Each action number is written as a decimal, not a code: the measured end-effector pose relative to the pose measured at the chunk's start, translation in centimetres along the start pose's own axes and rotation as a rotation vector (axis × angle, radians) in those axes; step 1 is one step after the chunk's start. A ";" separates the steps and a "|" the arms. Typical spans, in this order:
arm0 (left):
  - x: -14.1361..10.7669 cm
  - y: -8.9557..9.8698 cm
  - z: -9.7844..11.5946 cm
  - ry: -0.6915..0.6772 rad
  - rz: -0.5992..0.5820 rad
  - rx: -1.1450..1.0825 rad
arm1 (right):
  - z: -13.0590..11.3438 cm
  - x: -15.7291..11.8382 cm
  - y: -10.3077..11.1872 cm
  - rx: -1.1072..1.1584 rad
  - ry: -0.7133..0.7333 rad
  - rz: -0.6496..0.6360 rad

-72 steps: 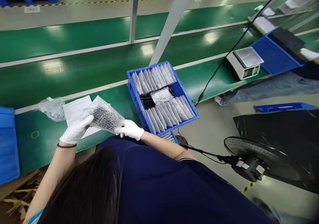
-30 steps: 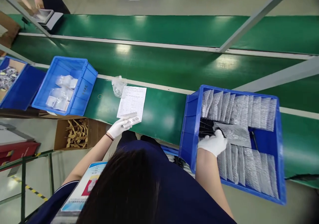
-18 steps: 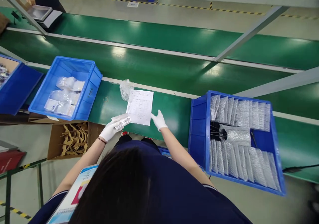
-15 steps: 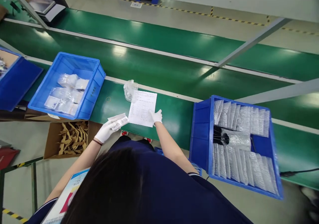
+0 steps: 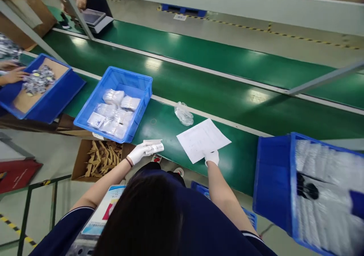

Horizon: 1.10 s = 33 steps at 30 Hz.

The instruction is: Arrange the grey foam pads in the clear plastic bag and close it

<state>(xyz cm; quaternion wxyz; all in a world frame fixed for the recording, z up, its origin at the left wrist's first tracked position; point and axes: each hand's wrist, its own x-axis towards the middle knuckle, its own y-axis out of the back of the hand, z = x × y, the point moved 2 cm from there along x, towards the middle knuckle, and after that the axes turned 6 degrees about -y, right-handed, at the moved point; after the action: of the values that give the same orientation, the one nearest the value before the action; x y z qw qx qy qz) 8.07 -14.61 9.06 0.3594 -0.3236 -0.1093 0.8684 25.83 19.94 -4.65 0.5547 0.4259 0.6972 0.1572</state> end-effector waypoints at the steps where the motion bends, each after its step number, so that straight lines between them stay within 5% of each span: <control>1: 0.5 -0.2 0.5 -0.024 -0.040 0.001 | 0.3 -0.4 0.2 0.017 -0.009 0.005; 8: 4.5 -1.2 -0.2 0.075 -0.172 0.007 | 0.4 -2.7 1.4 0.179 -0.113 0.135; 11: 6.4 -3.1 -0.7 0.148 -0.115 0.054 | 0.4 -5.4 0.8 0.308 -0.049 0.054; 13: 7.5 -5.7 -0.8 0.157 -0.139 0.127 | 1.1 -8.4 0.2 0.447 0.020 -0.095; 16: 8.4 -11.1 -1.6 0.144 -0.343 0.221 | 2.6 -13.9 0.1 0.762 0.181 -0.344; 18: 8.3 -14.8 -3.0 0.180 -0.432 0.252 | 4.3 -17.2 1.1 0.942 0.285 -0.315; 24: 3.4 -23.5 -9.9 0.352 -0.693 0.345 | 14.3 -23.3 6.7 1.235 0.206 0.149; 29: -3.8 -28.0 -14.1 0.062 -0.915 0.624 | 22.1 -27.4 9.5 1.500 0.148 0.181; 33: -8.3 -29.3 -16.7 -0.083 -0.979 0.810 | 25.9 -29.9 9.9 1.609 0.180 0.257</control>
<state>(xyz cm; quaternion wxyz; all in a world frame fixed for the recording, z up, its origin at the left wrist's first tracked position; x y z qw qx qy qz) 39.44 -0.06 12.66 0.8040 -0.0406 0.0784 0.5881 54.15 -3.84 12.64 -0.0010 0.7559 0.5844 -0.2952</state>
